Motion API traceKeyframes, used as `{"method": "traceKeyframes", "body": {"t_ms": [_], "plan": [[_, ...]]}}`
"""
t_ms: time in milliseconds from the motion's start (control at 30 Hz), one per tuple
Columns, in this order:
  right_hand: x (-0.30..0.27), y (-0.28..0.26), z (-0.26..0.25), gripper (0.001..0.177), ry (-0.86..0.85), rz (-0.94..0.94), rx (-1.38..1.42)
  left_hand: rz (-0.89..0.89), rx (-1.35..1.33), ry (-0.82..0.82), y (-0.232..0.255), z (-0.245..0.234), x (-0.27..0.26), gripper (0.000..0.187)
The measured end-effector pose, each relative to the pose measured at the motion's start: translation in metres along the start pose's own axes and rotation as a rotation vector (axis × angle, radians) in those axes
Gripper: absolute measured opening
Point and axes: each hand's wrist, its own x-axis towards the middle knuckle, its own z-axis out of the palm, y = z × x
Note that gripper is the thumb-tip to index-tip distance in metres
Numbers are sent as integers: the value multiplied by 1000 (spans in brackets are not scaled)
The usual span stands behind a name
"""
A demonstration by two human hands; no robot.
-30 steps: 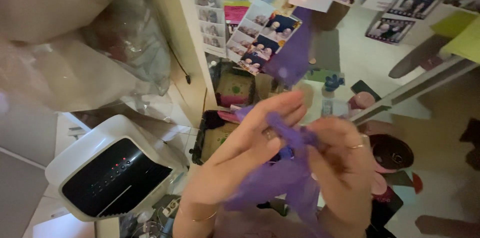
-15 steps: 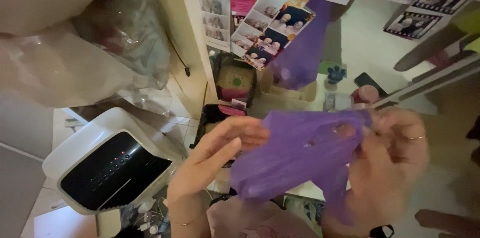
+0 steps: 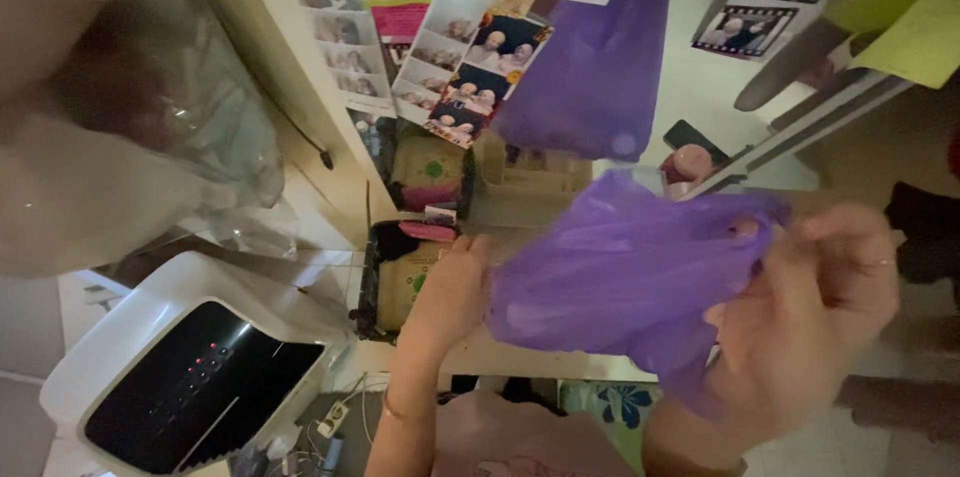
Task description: Organizing various makeup and skincare products into containers and plastic bags at a vanity.
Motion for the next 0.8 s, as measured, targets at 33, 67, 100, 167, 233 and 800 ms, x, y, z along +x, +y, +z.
{"method": "traceKeyframes", "body": {"t_ms": [33,67,100,167,233,800], "plan": [[2,-11,7,21,34,58,-58,-36,141,-30,-20,18,5,47],[1,-12,5,21,41,56,-60,-31,142,-35,-14,16,14,47],[0,-13,2,21,35,6,-43,-180,154,-289,-8,14,24,61],[-3,-6,-16,20,37,-48,-32,-318,166,-551,-18,34,35,76],[-8,11,-48,22,6,-52,27,-196,289,-509,-53,76,36,95],[-3,26,-68,16,-48,-22,52,-68,485,-291,-171,208,44,86]]}}
